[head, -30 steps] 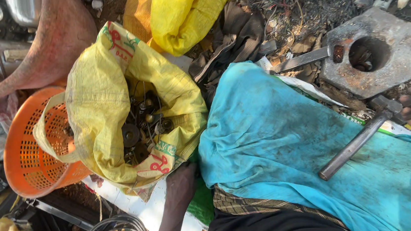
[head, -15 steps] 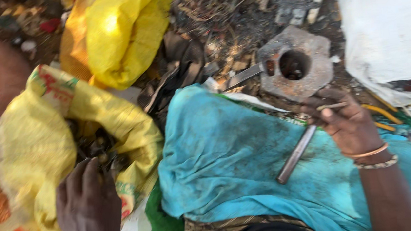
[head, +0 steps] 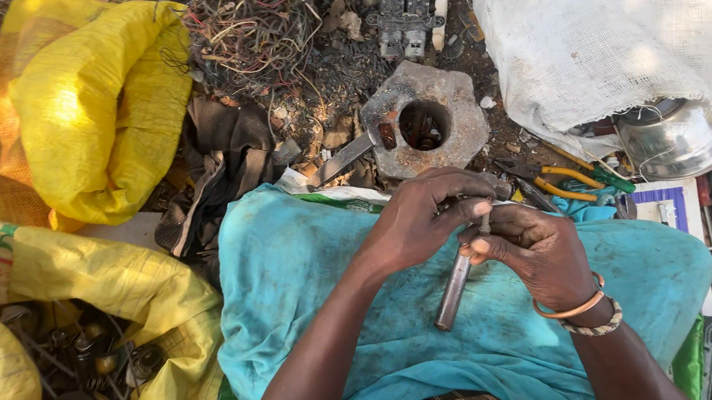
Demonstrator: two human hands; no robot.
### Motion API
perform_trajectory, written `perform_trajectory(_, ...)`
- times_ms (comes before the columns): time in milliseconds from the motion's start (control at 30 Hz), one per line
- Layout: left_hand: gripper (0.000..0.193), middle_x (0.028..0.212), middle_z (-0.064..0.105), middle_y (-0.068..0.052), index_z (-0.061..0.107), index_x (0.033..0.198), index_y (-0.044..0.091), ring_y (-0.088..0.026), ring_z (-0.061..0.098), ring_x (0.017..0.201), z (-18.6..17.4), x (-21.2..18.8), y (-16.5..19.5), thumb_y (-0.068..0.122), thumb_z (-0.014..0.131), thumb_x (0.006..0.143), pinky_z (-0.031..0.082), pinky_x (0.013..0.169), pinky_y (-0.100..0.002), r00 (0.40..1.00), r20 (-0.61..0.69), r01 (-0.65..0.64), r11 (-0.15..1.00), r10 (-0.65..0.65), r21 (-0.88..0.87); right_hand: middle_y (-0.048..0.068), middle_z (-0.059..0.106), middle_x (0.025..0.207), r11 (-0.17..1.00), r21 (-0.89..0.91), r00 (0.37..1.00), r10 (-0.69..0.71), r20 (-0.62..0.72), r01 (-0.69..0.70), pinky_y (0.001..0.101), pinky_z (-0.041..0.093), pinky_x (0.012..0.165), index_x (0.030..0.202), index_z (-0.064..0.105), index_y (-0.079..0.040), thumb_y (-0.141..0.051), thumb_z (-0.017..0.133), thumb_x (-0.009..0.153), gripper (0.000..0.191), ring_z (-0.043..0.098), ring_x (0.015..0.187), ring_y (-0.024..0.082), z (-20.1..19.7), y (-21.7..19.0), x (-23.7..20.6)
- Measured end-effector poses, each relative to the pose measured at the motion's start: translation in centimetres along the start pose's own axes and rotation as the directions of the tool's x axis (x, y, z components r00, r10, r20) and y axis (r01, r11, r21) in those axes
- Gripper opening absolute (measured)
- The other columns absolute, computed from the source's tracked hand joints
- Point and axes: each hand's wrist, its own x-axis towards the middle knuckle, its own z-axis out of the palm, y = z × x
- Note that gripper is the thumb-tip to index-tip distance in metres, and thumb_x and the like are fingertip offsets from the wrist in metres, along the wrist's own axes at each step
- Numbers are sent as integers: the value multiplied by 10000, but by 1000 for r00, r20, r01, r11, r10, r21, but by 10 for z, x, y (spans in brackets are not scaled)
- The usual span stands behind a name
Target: The person sits on the ground sorting through a pile of scrap metal and wire, picking out pieces and using pliers to grip and twist them. They hold pieces against a stone block and strike them with a hammer to break them apart, placing processed pieces aside.
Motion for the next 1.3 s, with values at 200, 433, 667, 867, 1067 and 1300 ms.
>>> perform_trajectory(200, 210, 1139, 743, -44, 730, 1177, 42, -110, 666, 1093, 26, -5, -65, 193, 640, 1063, 542, 992, -309, 983, 17, 166, 852, -182, -497, 207, 800, 911, 994, -4, 992, 105, -66, -106, 388, 663, 692, 1159, 698, 86, -95, 663, 949, 279, 786, 771, 269, 0, 15, 8)
perform_trajectory(433, 198, 1116, 736, -40, 729, 1179, 32, -121, 660, 1040, 38, -16, -99, 170, 661, 1055, 552, 956, -316, 973, -11, 157, 697, -231, -700, 204, 784, 977, 998, 10, 990, 62, -127, -61, 373, 669, 738, 1192, 666, 102, -106, 660, 955, 315, 789, 844, 255, 17, 20, 13)
perform_trajectory(667, 298, 1169, 724, -11, 656, 1286, 80, -89, 674, 1065, 34, -12, -107, 120, 665, 991, 574, 964, -292, 937, -144, 182, 798, -317, -574, 169, 772, 995, 992, -121, 941, -54, -333, 14, 328, 647, 736, 1188, 667, 94, -98, 707, 957, 303, 754, 862, 199, 19, 39, 24)
perform_trajectory(867, 283, 1092, 737, -64, 652, 1258, 24, -149, 686, 950, 6, -4, -138, 61, 670, 978, 553, 855, -302, 635, -462, 108, 663, -619, -741, 115, 780, 920, 936, -273, 942, 136, -307, -224, 277, 613, 664, 1132, 725, 37, -140, 772, 902, 294, 741, 785, 142, 6, 81, 63)
perform_trajectory(1067, 281, 1128, 693, -69, 616, 1257, 10, -132, 659, 1011, 7, -2, -146, 38, 644, 979, 562, 897, -298, 670, -485, 91, 712, -561, -697, 101, 766, 880, 927, -247, 927, 195, -320, -281, 287, 587, 593, 1101, 717, 33, -154, 766, 911, 271, 730, 740, 148, 32, 85, 84)
perform_trajectory(1300, 296, 1138, 687, -78, 617, 1263, 4, -131, 649, 1015, 5, 0, -142, 47, 651, 972, 546, 920, -294, 670, -490, 145, 746, -558, -650, 92, 765, 914, 964, -175, 953, 152, -260, -202, 271, 588, 621, 1109, 715, 29, -122, 789, 875, 289, 729, 790, 134, 35, 78, 83)
